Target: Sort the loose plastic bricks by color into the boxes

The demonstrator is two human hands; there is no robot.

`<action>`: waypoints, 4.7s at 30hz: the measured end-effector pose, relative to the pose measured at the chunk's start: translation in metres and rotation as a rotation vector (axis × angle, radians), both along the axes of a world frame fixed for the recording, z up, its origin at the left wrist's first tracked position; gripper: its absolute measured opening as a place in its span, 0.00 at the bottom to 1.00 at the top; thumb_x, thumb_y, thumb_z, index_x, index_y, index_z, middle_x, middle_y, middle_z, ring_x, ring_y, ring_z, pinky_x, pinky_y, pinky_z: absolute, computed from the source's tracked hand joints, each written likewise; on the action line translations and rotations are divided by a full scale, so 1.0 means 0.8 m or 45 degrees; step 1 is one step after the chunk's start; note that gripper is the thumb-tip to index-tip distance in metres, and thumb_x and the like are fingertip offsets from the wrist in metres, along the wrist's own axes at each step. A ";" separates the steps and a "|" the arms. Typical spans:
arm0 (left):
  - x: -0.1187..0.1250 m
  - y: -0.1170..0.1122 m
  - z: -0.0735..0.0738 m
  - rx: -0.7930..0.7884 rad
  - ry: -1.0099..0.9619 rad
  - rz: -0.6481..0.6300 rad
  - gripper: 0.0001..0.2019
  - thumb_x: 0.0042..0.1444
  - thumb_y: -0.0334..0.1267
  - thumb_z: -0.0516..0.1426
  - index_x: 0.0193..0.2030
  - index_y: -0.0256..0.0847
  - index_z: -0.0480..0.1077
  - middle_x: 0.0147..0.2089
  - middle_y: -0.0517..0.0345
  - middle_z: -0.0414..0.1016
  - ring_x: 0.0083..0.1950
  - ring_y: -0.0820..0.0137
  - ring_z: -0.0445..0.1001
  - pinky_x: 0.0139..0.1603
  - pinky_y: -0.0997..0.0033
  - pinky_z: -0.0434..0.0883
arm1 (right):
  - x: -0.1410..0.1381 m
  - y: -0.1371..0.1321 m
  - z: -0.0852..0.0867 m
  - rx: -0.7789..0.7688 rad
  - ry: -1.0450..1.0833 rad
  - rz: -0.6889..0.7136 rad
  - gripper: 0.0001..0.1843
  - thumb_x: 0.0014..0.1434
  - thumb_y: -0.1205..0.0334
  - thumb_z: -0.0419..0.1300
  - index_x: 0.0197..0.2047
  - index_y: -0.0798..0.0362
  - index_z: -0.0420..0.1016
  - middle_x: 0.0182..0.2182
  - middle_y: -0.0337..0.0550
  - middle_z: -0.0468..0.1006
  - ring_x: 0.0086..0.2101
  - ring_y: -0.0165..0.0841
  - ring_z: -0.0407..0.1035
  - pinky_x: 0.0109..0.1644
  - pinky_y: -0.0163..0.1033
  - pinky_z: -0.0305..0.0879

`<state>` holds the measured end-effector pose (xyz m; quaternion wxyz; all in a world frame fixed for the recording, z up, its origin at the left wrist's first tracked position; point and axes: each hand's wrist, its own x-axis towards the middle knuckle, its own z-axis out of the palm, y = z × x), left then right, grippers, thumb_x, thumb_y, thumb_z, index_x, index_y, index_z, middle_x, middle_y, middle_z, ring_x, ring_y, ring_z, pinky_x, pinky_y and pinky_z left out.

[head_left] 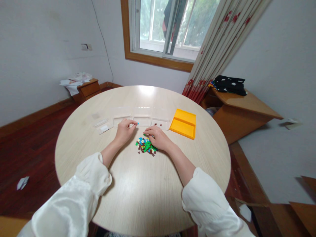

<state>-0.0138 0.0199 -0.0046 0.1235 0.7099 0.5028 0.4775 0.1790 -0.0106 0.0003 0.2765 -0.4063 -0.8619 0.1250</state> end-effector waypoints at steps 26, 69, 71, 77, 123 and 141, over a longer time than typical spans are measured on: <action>0.000 0.000 0.000 -0.006 -0.021 0.008 0.06 0.50 0.33 0.58 0.31 0.41 0.77 0.30 0.58 0.76 0.30 0.69 0.67 0.36 0.69 0.66 | 0.005 0.005 -0.003 0.034 -0.065 -0.131 0.20 0.56 0.79 0.51 0.43 0.56 0.79 0.42 0.49 0.76 0.45 0.37 0.63 0.53 0.44 0.61; 0.001 0.000 0.000 -0.003 -0.026 0.012 0.06 0.49 0.32 0.58 0.31 0.40 0.77 0.29 0.58 0.75 0.30 0.70 0.66 0.36 0.70 0.64 | -0.007 0.008 -0.006 -0.130 0.001 -0.310 0.05 0.55 0.73 0.60 0.28 0.56 0.71 0.29 0.42 0.72 0.34 0.32 0.63 0.42 0.37 0.59; 0.002 -0.001 0.001 -0.011 -0.024 0.003 0.06 0.49 0.32 0.57 0.31 0.40 0.77 0.29 0.58 0.76 0.30 0.71 0.66 0.36 0.70 0.64 | -0.007 0.008 -0.006 -0.123 -0.018 -0.295 0.06 0.56 0.73 0.58 0.28 0.56 0.69 0.29 0.42 0.71 0.35 0.32 0.63 0.42 0.37 0.59; 0.008 -0.007 0.000 -0.087 0.026 -0.139 0.06 0.49 0.34 0.58 0.31 0.41 0.77 0.30 0.57 0.76 0.30 0.70 0.68 0.37 0.69 0.66 | -0.005 0.007 -0.007 -0.125 -0.019 -0.278 0.07 0.57 0.74 0.55 0.30 0.55 0.68 0.30 0.42 0.69 0.35 0.32 0.62 0.42 0.37 0.58; 0.004 -0.006 0.001 -0.241 0.212 -0.365 0.07 0.50 0.37 0.57 0.32 0.40 0.76 0.28 0.56 0.75 0.30 0.69 0.69 0.35 0.69 0.67 | -0.004 0.004 0.000 -0.148 0.393 -0.318 0.08 0.54 0.72 0.56 0.34 0.53 0.75 0.31 0.40 0.79 0.33 0.30 0.72 0.43 0.37 0.67; 0.022 -0.016 0.008 -0.628 -0.765 -0.412 0.17 0.34 0.47 0.69 0.29 0.37 0.76 0.31 0.53 0.79 0.33 0.66 0.75 0.40 0.62 0.72 | -0.015 0.006 0.000 -0.521 1.129 -0.247 0.09 0.46 0.58 0.64 0.30 0.53 0.71 0.24 0.37 0.76 0.29 0.31 0.74 0.33 0.37 0.72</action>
